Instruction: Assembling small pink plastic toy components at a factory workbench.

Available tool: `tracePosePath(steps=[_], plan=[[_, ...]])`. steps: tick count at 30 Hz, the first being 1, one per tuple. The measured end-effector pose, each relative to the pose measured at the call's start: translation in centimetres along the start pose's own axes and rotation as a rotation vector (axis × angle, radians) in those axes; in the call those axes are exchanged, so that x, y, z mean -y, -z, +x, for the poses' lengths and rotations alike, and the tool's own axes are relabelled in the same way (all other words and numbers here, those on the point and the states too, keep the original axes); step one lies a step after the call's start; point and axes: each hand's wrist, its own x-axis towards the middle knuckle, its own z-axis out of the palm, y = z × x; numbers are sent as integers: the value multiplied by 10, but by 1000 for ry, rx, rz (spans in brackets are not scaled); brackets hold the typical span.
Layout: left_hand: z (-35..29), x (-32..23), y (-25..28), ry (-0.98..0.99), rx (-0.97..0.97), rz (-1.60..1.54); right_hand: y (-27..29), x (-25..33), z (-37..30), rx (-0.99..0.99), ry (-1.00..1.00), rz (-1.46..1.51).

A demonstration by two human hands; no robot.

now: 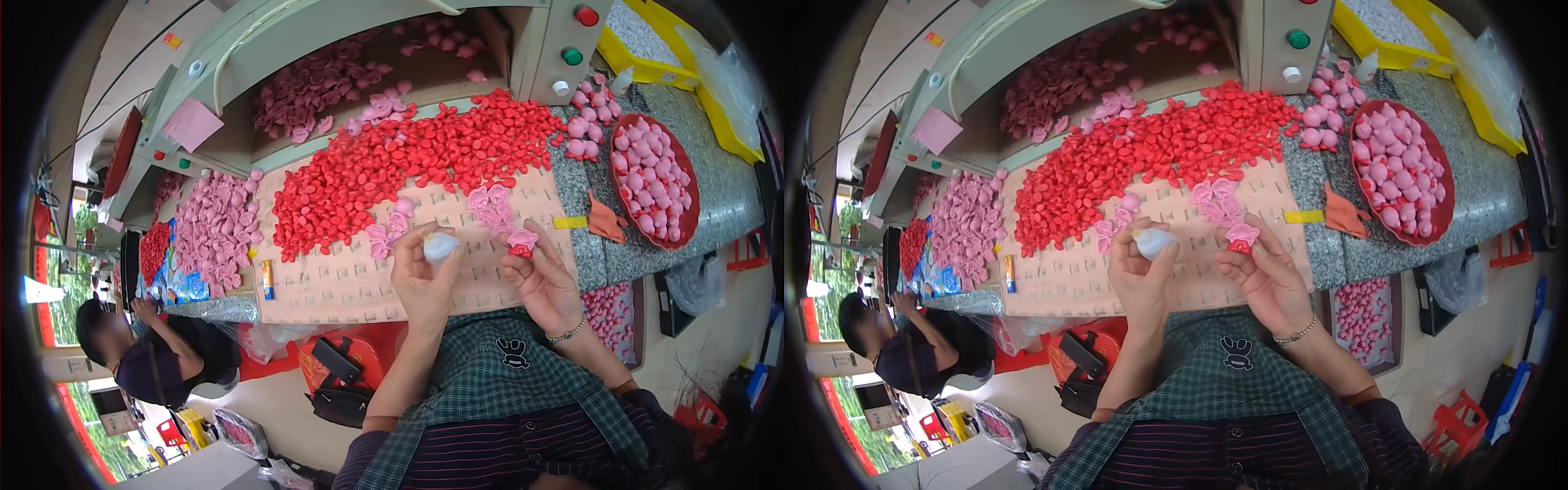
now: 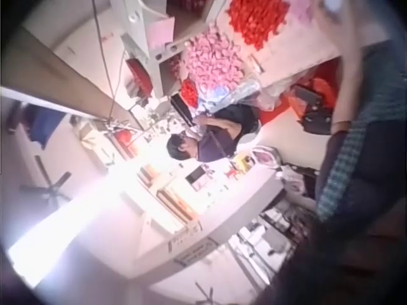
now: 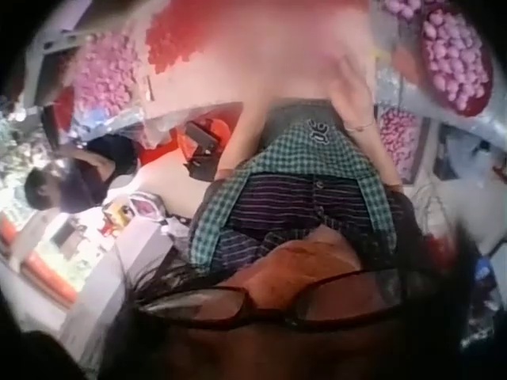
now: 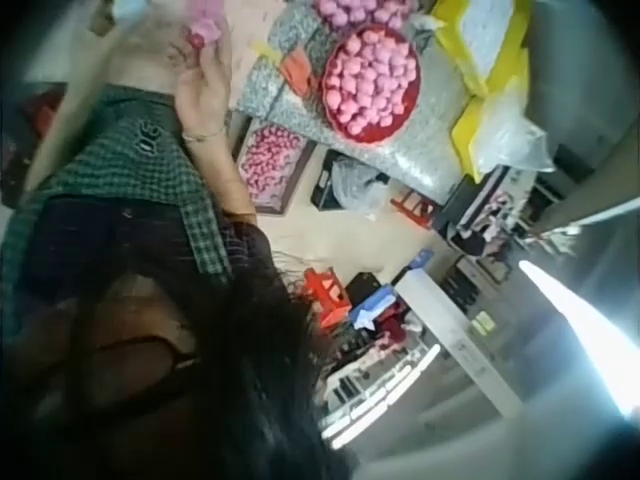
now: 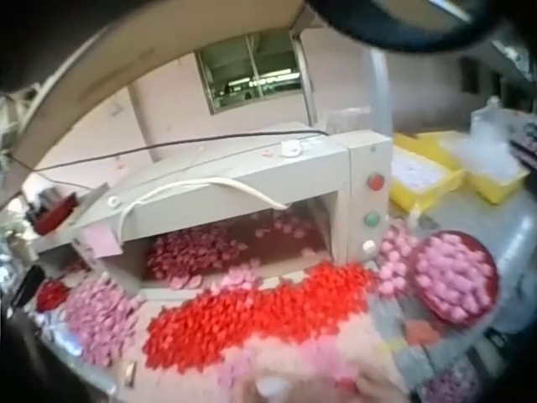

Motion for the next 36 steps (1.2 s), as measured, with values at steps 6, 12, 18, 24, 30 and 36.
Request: tracePosePath(steps=[6, 12, 18, 24, 30, 36], plan=[[11, 7, -7, -4, 83, 186, 6, 2, -2, 2, 59, -49], [5, 11, -5, -17, 136, 335, 4, 2, -1, -5, 30, -68], [15, -15, 22, -452, 18, 941, 6, 5, 1, 25, 10, -57], [49, -7, 37, -652, 1, 1406, 6, 2, 1, 50, -16, -59], [45, -10, 50, -630, -112, 1515, 4, 3, -1, 74, -28, -63], [70, -31, 39, -788, 263, 1529, 1, 1, -2, 77, -62, -76]])
